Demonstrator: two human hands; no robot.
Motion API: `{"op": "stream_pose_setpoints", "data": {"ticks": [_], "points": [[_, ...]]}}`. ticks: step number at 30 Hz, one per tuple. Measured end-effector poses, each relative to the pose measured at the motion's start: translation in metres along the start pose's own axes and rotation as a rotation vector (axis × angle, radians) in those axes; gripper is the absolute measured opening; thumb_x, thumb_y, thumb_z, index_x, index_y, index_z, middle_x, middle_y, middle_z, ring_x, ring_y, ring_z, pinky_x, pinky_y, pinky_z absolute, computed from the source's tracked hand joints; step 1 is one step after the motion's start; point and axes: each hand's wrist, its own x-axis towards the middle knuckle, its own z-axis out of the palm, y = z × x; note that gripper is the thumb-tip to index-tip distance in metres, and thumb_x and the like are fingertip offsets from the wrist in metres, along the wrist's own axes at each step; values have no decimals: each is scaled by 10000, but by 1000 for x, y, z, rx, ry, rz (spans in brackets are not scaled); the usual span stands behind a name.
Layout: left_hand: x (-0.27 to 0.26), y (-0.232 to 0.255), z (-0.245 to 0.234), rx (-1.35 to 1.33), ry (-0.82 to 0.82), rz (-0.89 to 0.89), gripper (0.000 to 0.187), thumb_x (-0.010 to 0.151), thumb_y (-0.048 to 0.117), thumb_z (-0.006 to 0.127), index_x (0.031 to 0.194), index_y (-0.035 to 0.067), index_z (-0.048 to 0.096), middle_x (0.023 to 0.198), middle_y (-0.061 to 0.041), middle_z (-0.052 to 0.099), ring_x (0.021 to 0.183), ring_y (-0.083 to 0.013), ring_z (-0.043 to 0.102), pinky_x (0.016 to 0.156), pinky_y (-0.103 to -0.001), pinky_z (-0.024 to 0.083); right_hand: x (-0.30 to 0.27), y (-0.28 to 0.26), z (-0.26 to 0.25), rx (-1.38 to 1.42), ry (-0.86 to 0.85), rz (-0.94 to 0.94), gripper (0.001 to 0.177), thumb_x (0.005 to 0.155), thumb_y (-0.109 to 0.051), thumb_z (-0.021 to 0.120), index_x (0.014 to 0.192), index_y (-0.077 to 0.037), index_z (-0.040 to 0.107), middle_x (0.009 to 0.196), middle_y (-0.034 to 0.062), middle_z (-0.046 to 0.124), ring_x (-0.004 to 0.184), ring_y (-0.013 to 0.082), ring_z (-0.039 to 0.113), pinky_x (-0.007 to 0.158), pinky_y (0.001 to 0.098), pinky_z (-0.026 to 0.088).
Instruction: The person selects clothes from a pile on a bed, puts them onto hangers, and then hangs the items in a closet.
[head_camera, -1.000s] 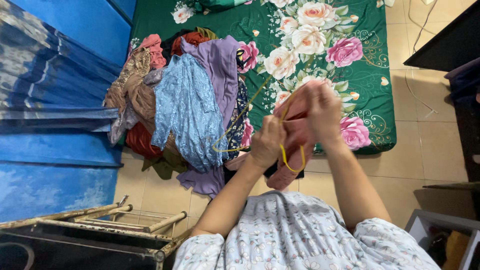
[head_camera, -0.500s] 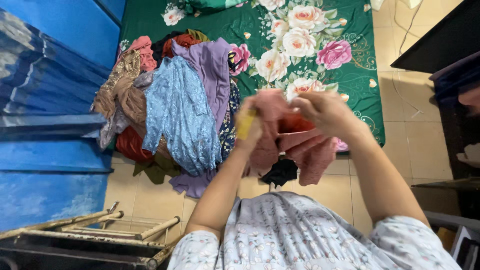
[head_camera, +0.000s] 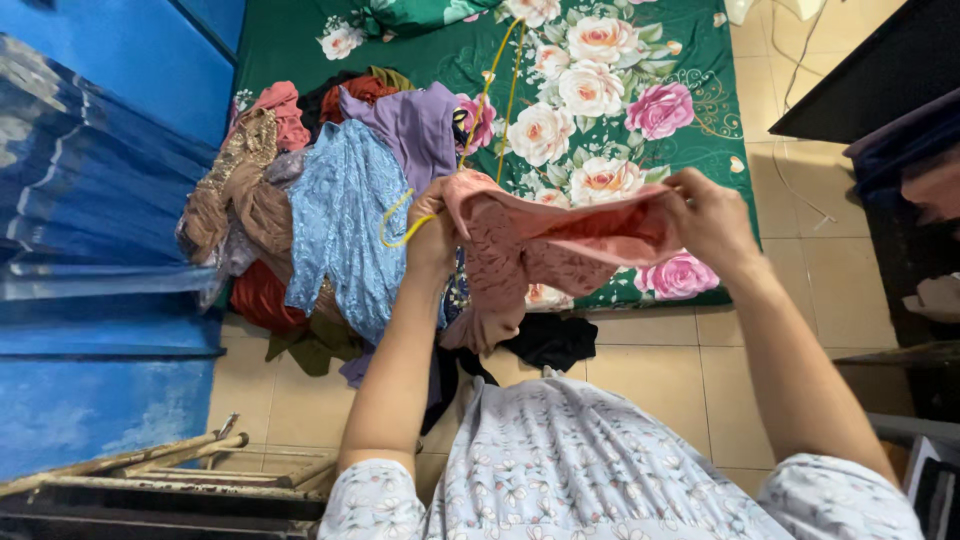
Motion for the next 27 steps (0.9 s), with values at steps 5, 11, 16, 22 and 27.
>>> {"op": "stream_pose_setpoints", "data": {"ticks": [5,11,16,22,27], "points": [[-7,72,9,457,-94,-157,294,935,-25,703,1226,-4,668,1073,-44,709,937,-125,676,795,-263,575,13,-33,23,1086,-6,329,145,1029,-149,614,1100,-30,656,989,37,692,873,104,660,753,262,564],[-66,183,17,828,-274,-95,295,1067,114,524,1293,6,680,906,-57,774,727,-98,651,642,-245,502,12,-92,35,514,100,409,211,976,-199,692,1041,0,671,872,60,715,639,176,614,518,358,459],[-100,159,3,504,-504,-273,281,1093,112,534,1256,-58,687,931,-94,710,731,-115,715,677,-271,544,-2,-116,43,206,222,132,192,934,-194,728,1029,-27,737,811,100,732,714,130,686,650,319,550],[-94,54,9,552,-352,-303,279,1077,169,535,1209,-15,699,847,-153,741,645,-150,673,585,-317,519,-35,-163,56,55,242,124,203,956,-214,722,1038,-29,741,805,148,725,691,190,702,636,351,546],[-97,18,54,651,-159,-145,287,1014,194,597,1236,12,606,875,-105,701,792,-176,725,633,-300,538,-70,-236,74,193,56,217,197,992,-194,688,1072,-15,663,812,153,722,675,269,735,622,390,571]]}}
